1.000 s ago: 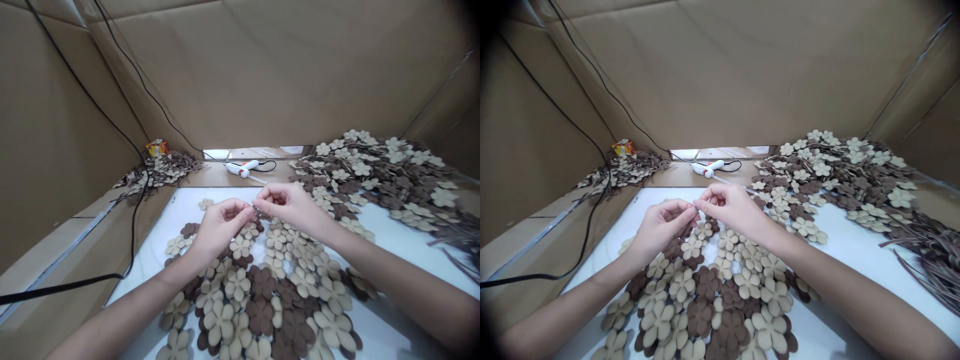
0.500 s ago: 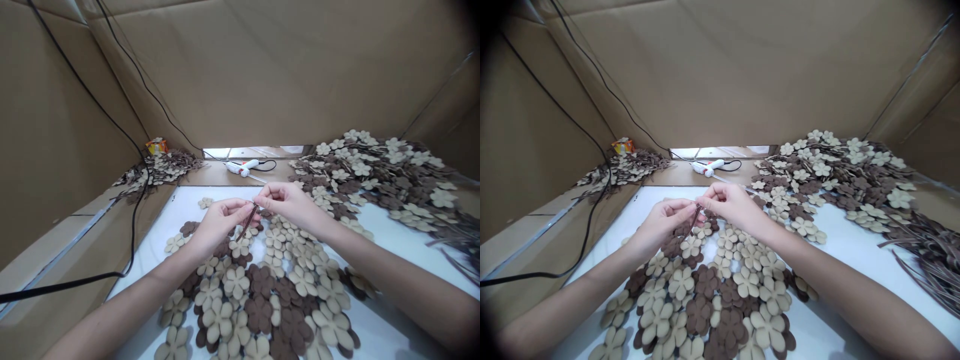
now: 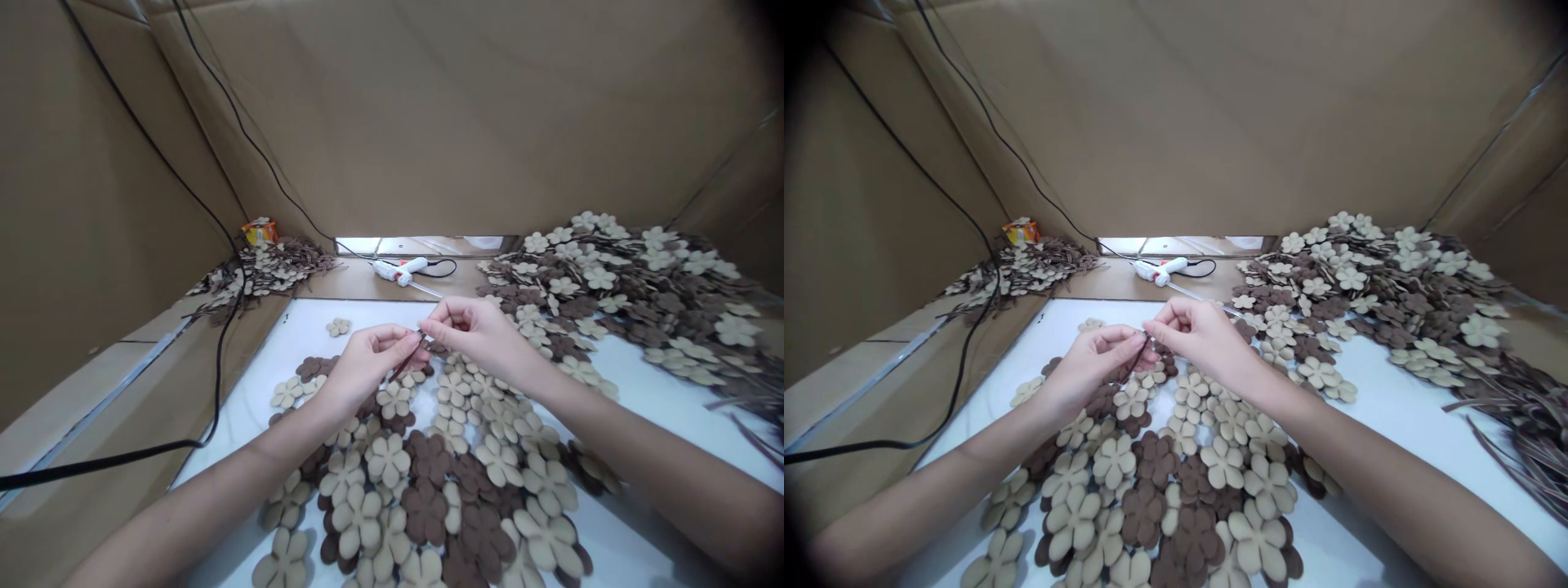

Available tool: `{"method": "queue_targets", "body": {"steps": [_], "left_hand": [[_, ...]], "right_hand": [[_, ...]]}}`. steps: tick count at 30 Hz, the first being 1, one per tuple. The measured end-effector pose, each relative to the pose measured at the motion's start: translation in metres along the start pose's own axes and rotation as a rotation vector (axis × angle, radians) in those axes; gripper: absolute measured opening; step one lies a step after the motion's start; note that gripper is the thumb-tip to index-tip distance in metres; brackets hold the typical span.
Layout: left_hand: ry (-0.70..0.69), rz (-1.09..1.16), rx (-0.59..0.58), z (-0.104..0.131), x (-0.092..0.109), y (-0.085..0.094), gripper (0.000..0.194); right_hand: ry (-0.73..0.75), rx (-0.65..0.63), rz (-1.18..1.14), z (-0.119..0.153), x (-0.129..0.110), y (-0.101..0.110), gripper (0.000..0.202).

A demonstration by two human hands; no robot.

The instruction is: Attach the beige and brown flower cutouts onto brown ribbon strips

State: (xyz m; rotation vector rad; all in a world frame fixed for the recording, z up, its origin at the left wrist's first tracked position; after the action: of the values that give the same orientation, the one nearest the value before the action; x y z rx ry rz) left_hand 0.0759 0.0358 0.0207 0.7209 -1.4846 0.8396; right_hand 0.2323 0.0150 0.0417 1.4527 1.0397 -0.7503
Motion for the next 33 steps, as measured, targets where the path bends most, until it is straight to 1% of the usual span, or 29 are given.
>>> {"method": "queue_targets", "body": {"steps": [6, 13, 19, 26, 33], "left_hand": [[-0.006, 0.051, 0.017, 0.0000, -0.0069, 0.0010, 0.023], [-0.062, -0.034, 0.086, 0.0005, -0.0035, 0.0013, 0.026], [-0.086, -0.133, 0.086, 0.0003, -0.0045, 0.0027, 0.028], [-0.088, -0.125, 0.082, 0.0011, -0.0047, 0.0011, 0.025], [-0.075, -0.121, 0.089, 0.0014, -0.0043, -0.0004, 0.027]], "right_hand": [[-0.002, 0.003, -0.016, 0.0001, -0.0003, -0.0018, 0.028], [-0.023, 0.002, -0.072, 0.0010, -0.0005, -0.0030, 0.025], [-0.035, -0.036, -0.148, 0.0012, -0.0004, -0.0052, 0.026], [-0.028, -0.036, -0.190, -0.0003, 0.0013, -0.0072, 0.025], [-0.025, -0.040, -0.205, -0.0001, 0.0008, -0.0082, 0.024]]}}
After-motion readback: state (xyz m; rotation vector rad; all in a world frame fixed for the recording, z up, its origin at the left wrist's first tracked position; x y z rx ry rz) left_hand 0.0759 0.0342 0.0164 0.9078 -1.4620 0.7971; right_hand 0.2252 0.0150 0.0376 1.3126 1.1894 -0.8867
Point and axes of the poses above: each hand's wrist, its own z-axis away from the middle knuckle, its own y-axis out of the back of the hand, x = y × z, the point moved 3 cm from there along -z, towards the middle knuckle, and after that the axes turned 5 degrees about -y, right-handed, at the moved point
